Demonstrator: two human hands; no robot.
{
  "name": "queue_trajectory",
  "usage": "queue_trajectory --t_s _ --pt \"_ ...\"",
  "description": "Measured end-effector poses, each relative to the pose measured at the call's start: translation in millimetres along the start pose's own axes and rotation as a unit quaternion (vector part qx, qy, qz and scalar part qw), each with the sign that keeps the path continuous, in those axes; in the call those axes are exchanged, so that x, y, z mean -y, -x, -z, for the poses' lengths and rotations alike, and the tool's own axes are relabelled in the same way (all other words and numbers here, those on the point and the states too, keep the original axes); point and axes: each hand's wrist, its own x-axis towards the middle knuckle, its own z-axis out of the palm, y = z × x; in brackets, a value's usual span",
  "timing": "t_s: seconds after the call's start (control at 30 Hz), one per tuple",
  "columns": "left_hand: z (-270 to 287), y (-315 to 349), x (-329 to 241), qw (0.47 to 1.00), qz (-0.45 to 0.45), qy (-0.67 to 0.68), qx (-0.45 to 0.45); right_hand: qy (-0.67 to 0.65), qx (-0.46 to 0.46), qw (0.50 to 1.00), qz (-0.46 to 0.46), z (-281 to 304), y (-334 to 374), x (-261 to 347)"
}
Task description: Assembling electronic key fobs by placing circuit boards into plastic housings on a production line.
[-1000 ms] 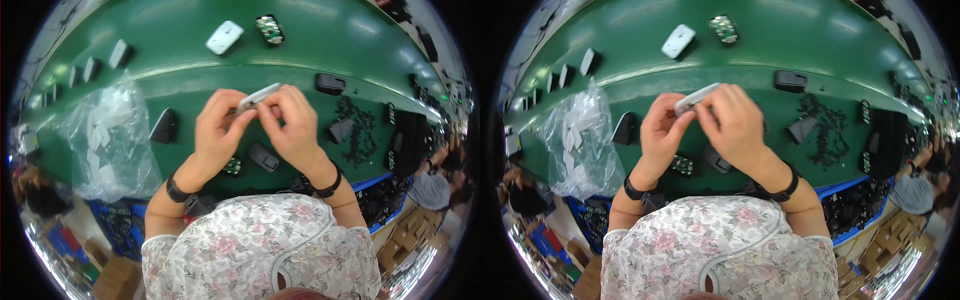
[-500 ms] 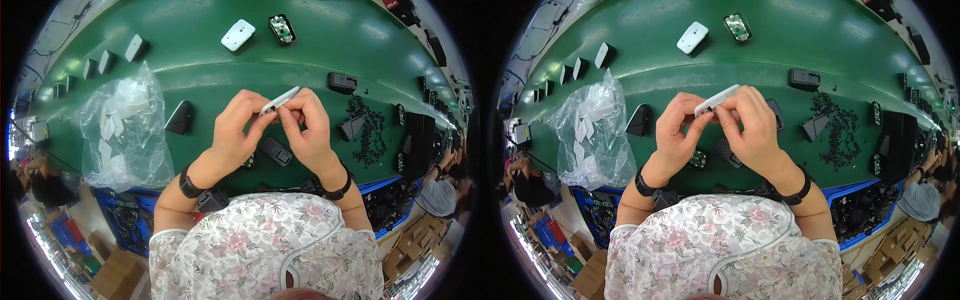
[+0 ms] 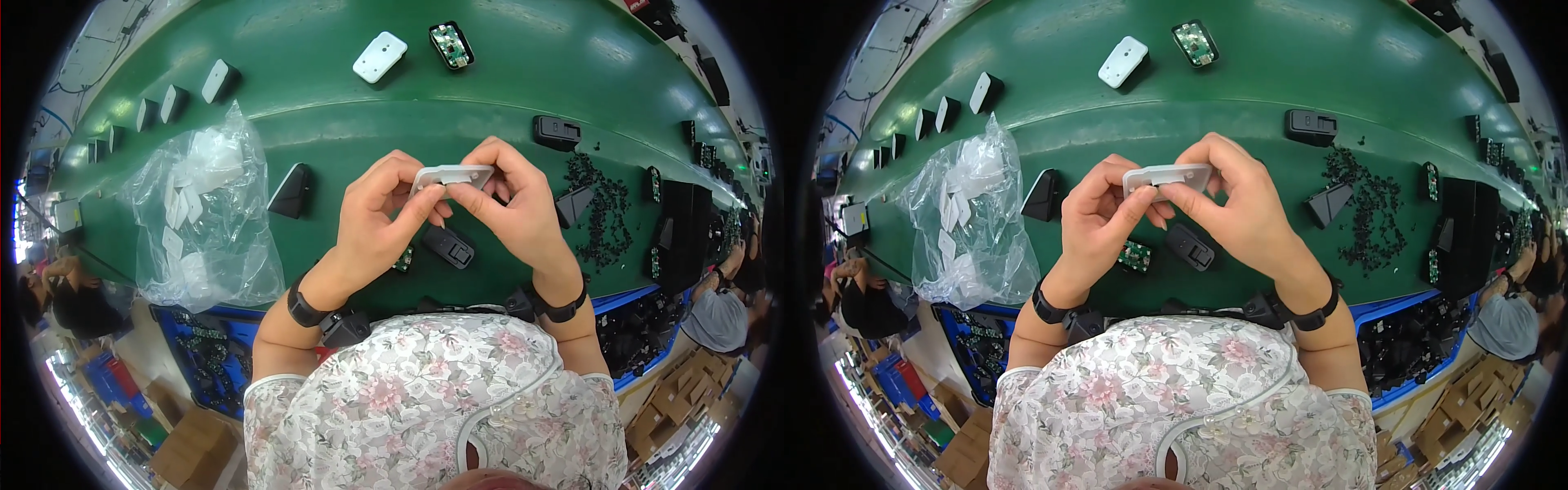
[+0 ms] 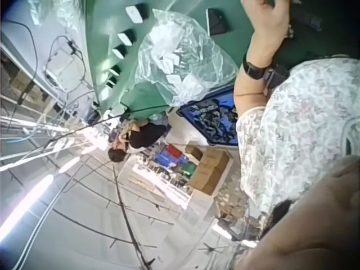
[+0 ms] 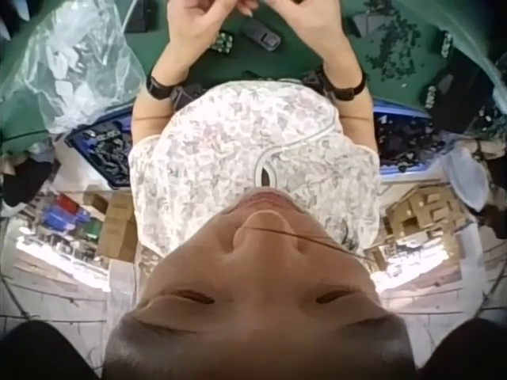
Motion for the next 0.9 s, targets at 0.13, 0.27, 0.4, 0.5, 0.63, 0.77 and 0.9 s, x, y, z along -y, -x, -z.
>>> queue_trajectory --t_s 0.13,0.27,0.4,0.5,0.63,0.77,0.9 --pt "0.9 1.6 0.3 1.0 0.03 -0.005 0.002 0.042 0.057 0.996 -0.054 6.7 -4.9 4.8" --pt "8.4 -2.3 0.8 0.995 0.083 0.049 0.0 0.008 0.044 0.998 -0.047 1.1 -9.7 -3.9" --pt "23.2 -14.7 7.9 0.993 0.106 0.013 -0.05 -0.016 0.079 0.993 -0.089 2.9 -26.8 -14.9" --pt "46.2 -27.5 19.9 0.967 0.117 -0.198 -0.114 0.246 -0.07 0.962 0.094 16.4 -83.6 -27.2" --pt "48.9 -41.6 34.8 0.904 -0.001 -0.42 -0.076 0.522 -0.158 0.827 0.139 30.0 -151.3 -44.2" --pt "37.7 -42.7 41.1 0.866 -0.03 -0.494 -0.08 0.544 0.004 0.838 -0.038 35.8 -185.4 -41.9" --pt "28.6 -24.9 34.2 0.796 -0.027 -0.601 -0.064 0.22 -0.041 0.974 -0.048 48.0 -160.9 -37.3"
